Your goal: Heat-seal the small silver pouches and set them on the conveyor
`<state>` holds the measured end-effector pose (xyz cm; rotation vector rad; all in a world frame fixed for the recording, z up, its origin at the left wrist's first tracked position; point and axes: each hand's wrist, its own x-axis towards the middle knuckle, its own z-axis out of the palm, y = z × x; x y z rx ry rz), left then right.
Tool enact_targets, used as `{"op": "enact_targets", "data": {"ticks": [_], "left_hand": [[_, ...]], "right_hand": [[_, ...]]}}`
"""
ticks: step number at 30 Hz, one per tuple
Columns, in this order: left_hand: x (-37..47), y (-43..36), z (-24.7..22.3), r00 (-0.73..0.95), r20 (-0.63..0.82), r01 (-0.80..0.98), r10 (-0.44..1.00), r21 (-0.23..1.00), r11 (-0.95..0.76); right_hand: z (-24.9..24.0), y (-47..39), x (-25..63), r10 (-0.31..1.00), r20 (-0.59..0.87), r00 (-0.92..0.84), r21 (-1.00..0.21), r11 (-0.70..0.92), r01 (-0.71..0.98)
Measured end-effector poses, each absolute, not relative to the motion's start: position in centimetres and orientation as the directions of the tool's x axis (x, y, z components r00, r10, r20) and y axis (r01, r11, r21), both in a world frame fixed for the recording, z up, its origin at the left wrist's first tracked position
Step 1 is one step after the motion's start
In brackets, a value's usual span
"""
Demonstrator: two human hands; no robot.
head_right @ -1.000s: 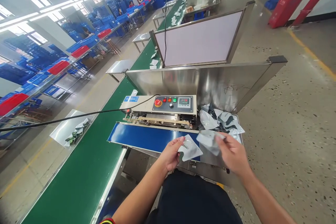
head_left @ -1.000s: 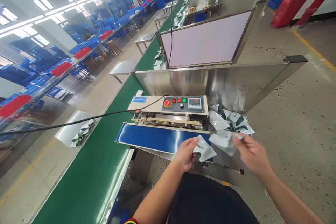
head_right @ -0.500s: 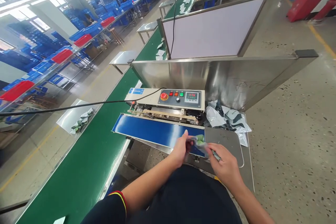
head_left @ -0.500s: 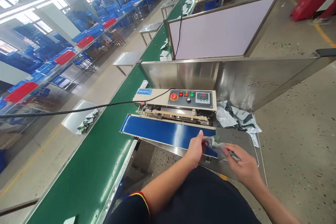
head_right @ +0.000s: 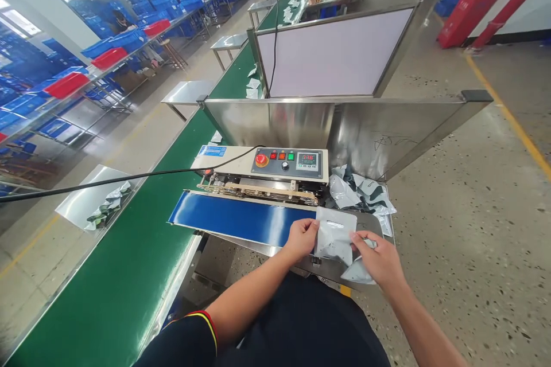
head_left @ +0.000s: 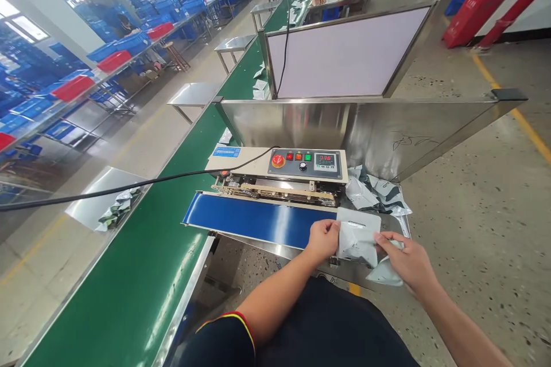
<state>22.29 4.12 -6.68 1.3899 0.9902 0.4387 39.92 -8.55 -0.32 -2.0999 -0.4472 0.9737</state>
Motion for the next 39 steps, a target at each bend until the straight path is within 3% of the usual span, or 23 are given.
{"op": "enact_targets", "data": {"ticks": [3, 6, 16, 19, 22, 24, 26, 28, 33, 36, 39], "left_hand": [[23.9, 5.2, -7.6, 0.442, -0.454, 0.331, 0.774, 0.884, 0.33], [24.8, 6.4, -7.8, 0.391, -0.505, 0.302, 0.769, 0.86, 0.411], [19.8, 10.2, -6.2, 0.324, -0.456, 0.293, 0.829, 0.882, 0.37], [16.6, 10.7, -4.6, 0.245, -0.34, 0.319, 0.908, 0.912, 0.256], [14.2, 9.2, -2.9, 0.116, -0.073, 0.31, 0.991, 0.95, 0.034], [13.8, 7.1, -1.9, 0.223, -0.023, 0.26, 0.975, 0.965, -0.036], [14.6, 4.8, -1.3, 0.469, -0.07, 0.182, 0.88, 0.983, -0.019], [16.0, 3.1, -1.0, 0.612, -0.086, 0.128, 0.786, 0.992, 0.008], [18.7, 2.8, -1.3, 0.434, -0.177, 0.12, 0.884, 0.983, 0.138], [19.0, 3.5, -1.5, 0.411, -0.283, 0.084, 0.867, 0.958, 0.273], [19.2, 3.6, -1.9, 0.436, -0.296, 0.048, 0.85, 0.951, 0.306]], "right_hand": [[-1.0, -6.9, 40.9, 0.447, -0.646, 0.618, -0.692, -0.685, -0.227], [-1.5, -4.8, 41.4, 0.421, -0.685, 0.594, -0.689, -0.639, -0.343], [-3.0, 0.7, 38.4, 0.526, -0.676, 0.517, -0.707, -0.66, -0.254], [-2.7, 0.7, 37.5, 0.539, -0.685, 0.489, -0.697, -0.681, -0.225], [-1.9, -0.6, 36.8, 0.606, -0.62, 0.499, -0.758, -0.627, -0.181], [-1.2, -1.5, 36.0, 0.654, -0.56, 0.509, -0.81, -0.562, -0.169], [-0.6, -1.9, 34.9, 0.69, -0.511, 0.513, -0.846, -0.508, -0.159], [-0.1, -2.0, 34.0, 0.741, -0.444, 0.505, -0.89, -0.431, -0.15], [0.3, -3.1, 34.7, 0.806, -0.264, 0.53, -0.96, -0.17, -0.22], [0.0, -4.8, 35.9, 0.791, -0.296, 0.536, -0.953, -0.278, -0.118], [-0.6, -6.2, 36.1, 0.767, -0.333, 0.548, -0.933, -0.352, -0.074]]}}
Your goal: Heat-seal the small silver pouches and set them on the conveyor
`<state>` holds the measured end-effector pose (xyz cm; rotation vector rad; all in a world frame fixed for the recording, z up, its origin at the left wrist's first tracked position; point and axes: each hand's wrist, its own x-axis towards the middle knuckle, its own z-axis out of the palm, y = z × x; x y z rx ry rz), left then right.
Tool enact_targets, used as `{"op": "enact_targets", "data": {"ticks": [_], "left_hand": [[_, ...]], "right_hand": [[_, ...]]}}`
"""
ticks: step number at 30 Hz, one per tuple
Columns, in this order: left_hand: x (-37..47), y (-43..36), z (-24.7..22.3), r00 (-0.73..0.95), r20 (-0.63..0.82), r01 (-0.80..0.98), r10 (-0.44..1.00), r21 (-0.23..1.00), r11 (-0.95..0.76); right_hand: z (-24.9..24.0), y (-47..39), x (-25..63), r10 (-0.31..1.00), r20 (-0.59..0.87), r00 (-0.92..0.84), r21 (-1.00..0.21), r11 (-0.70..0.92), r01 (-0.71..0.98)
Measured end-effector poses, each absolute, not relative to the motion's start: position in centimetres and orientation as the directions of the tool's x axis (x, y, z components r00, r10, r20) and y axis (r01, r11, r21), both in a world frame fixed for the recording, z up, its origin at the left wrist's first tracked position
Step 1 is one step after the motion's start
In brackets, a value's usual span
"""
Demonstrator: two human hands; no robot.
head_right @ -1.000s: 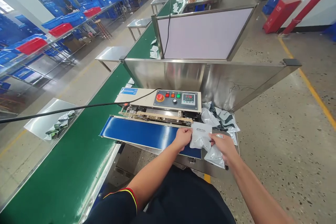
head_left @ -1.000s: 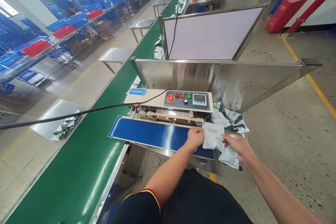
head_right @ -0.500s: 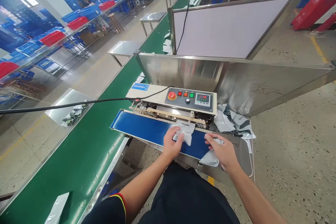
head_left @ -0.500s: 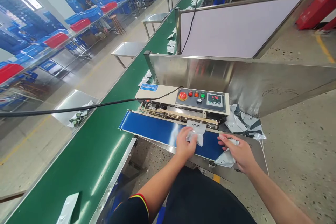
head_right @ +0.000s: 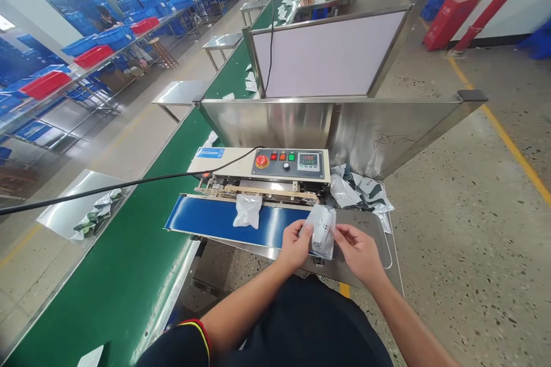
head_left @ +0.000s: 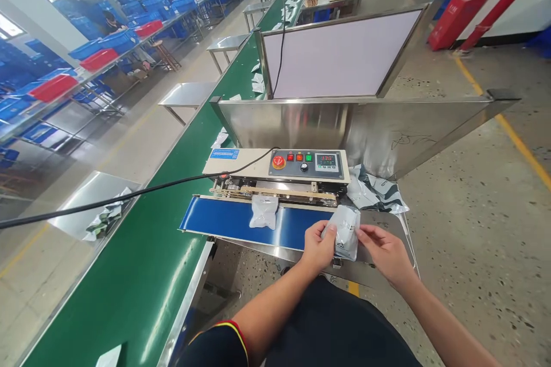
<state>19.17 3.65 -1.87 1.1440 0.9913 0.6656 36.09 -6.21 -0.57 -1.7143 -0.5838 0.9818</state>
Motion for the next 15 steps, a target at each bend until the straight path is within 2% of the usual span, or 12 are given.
{"op": "enact_targets", "data": {"ticks": [3, 5, 9, 11, 15], "left_hand": [[19.9, 3.8, -2.7, 0.443, -0.281, 0.093, 0.851, 0.959, 0.268], [20.9, 4.2, -3.6, 0.408, -0.336, 0.177, 0.849, 0.941, 0.287], [23.7, 5.2, -5.6, 0.268, -0.555, 0.21, 0.788, 0.831, 0.514], [24.8, 5.6, -6.3, 0.239, -0.606, 0.166, 0.758, 0.795, 0.583], [24.6, 6.4, -7.1, 0.215, -0.589, 0.075, 0.779, 0.805, 0.588]], "right_hand": [[-1.4, -6.7, 36.0, 0.684, -0.375, 0.625, -0.914, -0.387, -0.125], [-2.1, -6.6, 36.2, 0.593, -0.439, 0.675, -0.882, -0.427, -0.199], [-3.2, -5.7, 37.8, 0.427, -0.565, 0.706, -0.803, -0.482, -0.351], [-3.6, -4.9, 38.6, 0.415, -0.589, 0.693, -0.784, -0.503, -0.364], [-4.3, -2.7, 38.5, 0.469, -0.593, 0.654, -0.782, -0.528, -0.331]]}}
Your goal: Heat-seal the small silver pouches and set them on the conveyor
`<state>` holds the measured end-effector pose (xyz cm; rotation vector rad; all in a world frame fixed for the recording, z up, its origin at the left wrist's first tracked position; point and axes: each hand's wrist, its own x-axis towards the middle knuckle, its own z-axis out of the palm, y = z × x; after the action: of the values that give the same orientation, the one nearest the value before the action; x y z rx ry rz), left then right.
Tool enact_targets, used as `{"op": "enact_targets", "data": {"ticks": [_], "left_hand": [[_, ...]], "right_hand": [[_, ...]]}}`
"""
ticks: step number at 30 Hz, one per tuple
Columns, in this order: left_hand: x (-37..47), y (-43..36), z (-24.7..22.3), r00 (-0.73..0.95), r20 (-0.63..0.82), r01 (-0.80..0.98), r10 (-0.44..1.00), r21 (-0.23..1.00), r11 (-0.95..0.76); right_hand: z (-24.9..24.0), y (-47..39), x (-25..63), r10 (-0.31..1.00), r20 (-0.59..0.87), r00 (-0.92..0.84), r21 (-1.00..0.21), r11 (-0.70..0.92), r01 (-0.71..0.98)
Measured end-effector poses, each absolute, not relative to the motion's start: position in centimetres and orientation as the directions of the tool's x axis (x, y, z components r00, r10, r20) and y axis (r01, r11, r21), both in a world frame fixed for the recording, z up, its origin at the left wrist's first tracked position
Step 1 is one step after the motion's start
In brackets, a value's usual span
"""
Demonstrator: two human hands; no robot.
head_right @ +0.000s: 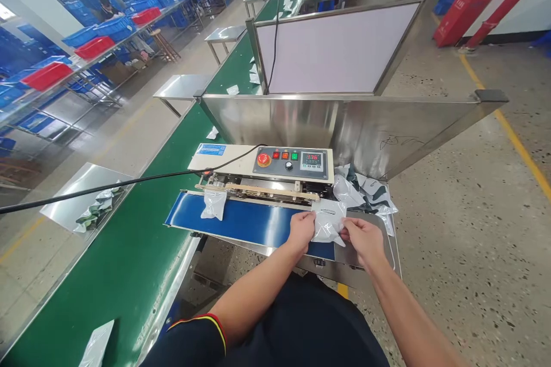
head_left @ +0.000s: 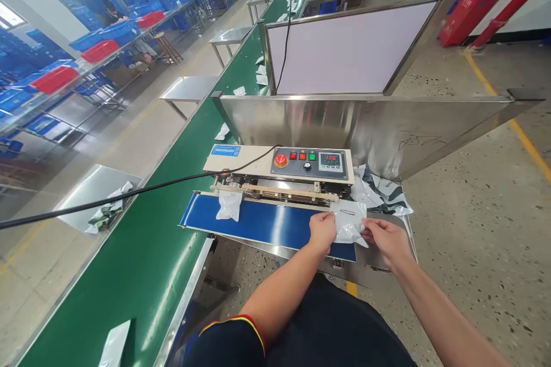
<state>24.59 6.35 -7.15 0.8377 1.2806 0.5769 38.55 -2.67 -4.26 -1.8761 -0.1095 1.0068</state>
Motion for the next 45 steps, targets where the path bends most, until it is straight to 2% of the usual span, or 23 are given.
{"op": "enact_targets", "data": {"ticks": [5, 7, 8, 10, 12, 17, 21, 23, 26, 29, 31, 34, 39, 42, 45], "left_hand": [[20.9, 7.8, -6.6, 0.198, -0.552, 0.065, 0.81, 0.832, 0.551], [19.0, 8.1, -5.7, 0.153, -0.461, 0.08, 0.874, 0.887, 0.454], [18.1, 8.0, -5.1, 0.099, -0.385, 0.091, 0.918, 0.922, 0.377], [16.6, 7.4, -3.8, -0.026, -0.206, 0.135, 0.978, 0.969, 0.207], [15.9, 6.4, -2.5, -0.052, -0.075, 0.181, 0.996, 0.98, 0.083], [18.1, 4.2, 0.3, 0.286, 0.076, 0.164, 0.955, 0.978, -0.127], [22.5, 4.0, 1.5, 0.534, 0.246, 0.103, 0.809, 0.931, -0.35], [24.7, 4.0, 1.5, 0.627, 0.289, 0.101, 0.723, 0.891, -0.443], [26.8, 3.8, 0.9, 0.697, 0.288, 0.122, 0.656, 0.855, -0.505], [26.9, 3.4, 0.0, 0.627, 0.2, 0.199, 0.753, 0.893, -0.403], [26.1, 3.0, -0.6, 0.545, 0.102, 0.236, 0.832, 0.934, -0.269], [24.7, 2.1, -1.7, 0.493, -0.024, 0.212, 0.87, 0.973, -0.093], [23.9, 1.2, -4.1, 0.42, -0.225, 0.102, 0.88, 0.974, 0.2], [24.6, 2.2, -5.2, 0.298, -0.391, 0.099, 0.871, 0.92, 0.379], [25.5, 3.9, -5.8, 0.184, -0.57, 0.072, 0.801, 0.82, 0.568]], "right_hand": [[-4.5, -0.3, 39.6, 0.56, -0.591, 0.581, -0.778, -0.586, -0.227], [-4.2, 0.1, 42.0, 0.544, -0.497, 0.676, -0.759, -0.65, -0.034], [-4.1, 0.3, 43.5, 0.536, -0.407, 0.739, -0.711, -0.694, 0.112], [-3.7, 0.7, 46.2, 0.579, -0.233, 0.781, -0.518, -0.754, 0.404], [-3.2, 1.2, 48.1, 0.668, -0.2, 0.716, -0.381, -0.727, 0.572], [0.5, 2.2, 49.9, 0.794, -0.219, 0.567, -0.417, -0.602, 0.681], [5.4, 0.9, 50.5, 0.857, -0.361, 0.368, -0.477, -0.509, 0.717], [7.4, -0.1, 50.1, 0.892, -0.383, 0.238, -0.604, -0.438, 0.666], [8.6, -2.1, 48.8, 0.907, -0.374, 0.195, -0.809, -0.422, 0.41], [7.3, -4.6, 46.9, 0.876, -0.375, 0.303, -0.911, -0.409, 0.056], [5.5, -6.5, 45.5, 0.856, -0.322, 0.404, -0.942, -0.33, -0.051], [2.4, -8.6, 43.1, 0.809, -0.271, 0.522, -0.95, -0.312, -0.01], [-1.0, -8.9, 40.2, 0.669, -0.316, 0.672, -0.907, -0.422, -0.007], [-1.9, -7.4, 40.2, 0.579, -0.481, 0.659, -0.864, -0.442, -0.242], [-2.2, -5.1, 40.5, 0.484, -0.651, 0.585, -0.759, -0.428, -0.49]]}}
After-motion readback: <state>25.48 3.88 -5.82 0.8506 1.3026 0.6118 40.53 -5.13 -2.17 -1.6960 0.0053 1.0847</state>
